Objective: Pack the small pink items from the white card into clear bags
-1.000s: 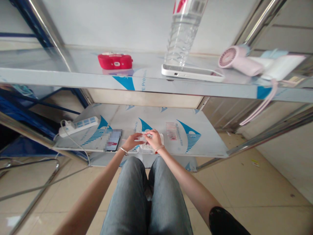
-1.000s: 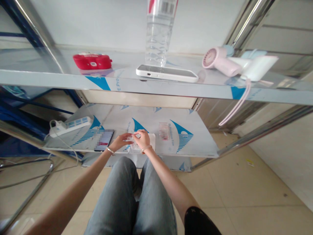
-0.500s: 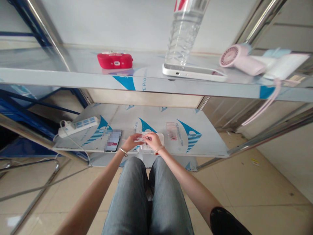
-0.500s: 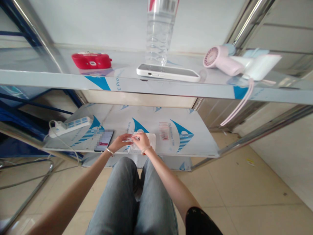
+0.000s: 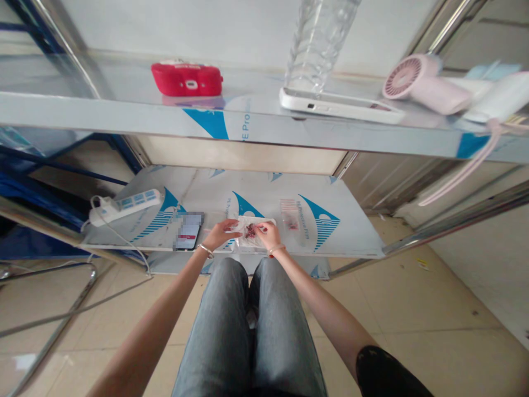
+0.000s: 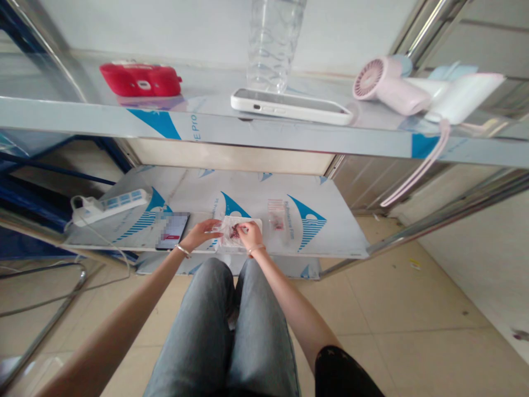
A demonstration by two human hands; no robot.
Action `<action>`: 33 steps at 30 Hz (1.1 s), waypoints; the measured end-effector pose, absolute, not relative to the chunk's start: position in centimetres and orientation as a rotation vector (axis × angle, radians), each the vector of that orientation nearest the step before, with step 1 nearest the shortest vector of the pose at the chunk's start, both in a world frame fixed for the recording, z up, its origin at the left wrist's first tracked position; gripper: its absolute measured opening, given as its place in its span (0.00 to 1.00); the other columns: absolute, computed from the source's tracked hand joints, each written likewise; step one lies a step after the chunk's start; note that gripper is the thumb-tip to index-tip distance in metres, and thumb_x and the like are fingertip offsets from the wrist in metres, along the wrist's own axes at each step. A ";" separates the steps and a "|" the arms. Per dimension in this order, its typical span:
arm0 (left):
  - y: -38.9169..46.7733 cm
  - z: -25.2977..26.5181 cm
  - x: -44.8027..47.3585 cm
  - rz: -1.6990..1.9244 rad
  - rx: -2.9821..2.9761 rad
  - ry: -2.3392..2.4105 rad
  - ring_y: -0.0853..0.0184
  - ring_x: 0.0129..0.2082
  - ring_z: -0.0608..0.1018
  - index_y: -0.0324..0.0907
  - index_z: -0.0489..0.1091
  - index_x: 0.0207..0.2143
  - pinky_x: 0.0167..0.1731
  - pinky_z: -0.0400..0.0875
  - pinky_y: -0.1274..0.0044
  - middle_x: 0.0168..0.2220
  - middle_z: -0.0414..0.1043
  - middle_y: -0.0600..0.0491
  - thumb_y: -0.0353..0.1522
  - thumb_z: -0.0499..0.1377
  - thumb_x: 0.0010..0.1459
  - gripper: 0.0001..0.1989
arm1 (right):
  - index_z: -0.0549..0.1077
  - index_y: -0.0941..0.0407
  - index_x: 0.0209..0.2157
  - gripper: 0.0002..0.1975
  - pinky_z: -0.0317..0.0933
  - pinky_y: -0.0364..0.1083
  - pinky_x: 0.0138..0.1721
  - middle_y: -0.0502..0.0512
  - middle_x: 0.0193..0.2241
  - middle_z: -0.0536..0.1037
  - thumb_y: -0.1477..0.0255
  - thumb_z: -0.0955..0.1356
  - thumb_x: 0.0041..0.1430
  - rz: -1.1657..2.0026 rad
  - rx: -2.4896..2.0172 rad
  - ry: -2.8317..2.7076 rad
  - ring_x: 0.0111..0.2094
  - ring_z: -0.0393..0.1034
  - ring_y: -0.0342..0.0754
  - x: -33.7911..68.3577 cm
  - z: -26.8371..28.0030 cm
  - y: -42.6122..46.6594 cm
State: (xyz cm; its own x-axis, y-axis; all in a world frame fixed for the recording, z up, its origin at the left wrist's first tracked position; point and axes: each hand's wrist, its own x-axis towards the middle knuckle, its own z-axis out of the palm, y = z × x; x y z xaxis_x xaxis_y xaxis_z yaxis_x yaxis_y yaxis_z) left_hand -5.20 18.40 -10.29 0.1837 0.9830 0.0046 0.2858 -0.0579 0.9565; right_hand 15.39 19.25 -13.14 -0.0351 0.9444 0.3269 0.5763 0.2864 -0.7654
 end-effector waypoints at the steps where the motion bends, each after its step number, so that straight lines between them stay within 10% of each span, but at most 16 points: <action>1: 18.4 -10.3 -5.2 0.940 1.530 1.259 0.59 0.43 0.76 0.38 0.73 0.40 0.45 0.70 0.69 0.43 0.76 0.45 0.42 0.70 0.35 0.29 | 0.77 0.57 0.27 0.04 0.63 0.45 0.37 0.55 0.28 0.78 0.75 0.69 0.51 0.556 -1.429 -1.728 0.32 0.71 0.47 15.6 -13.7 19.0; 33: 17.8 -10.4 -5.9 0.966 1.486 1.265 0.59 0.46 0.75 0.40 0.72 0.42 0.47 0.69 0.68 0.43 0.76 0.46 0.40 0.70 0.36 0.28 | 0.78 0.53 0.37 0.10 0.57 0.48 0.47 0.57 0.39 0.72 0.66 0.70 0.53 0.409 -1.719 -1.819 0.42 0.66 0.49 12.8 -17.7 17.4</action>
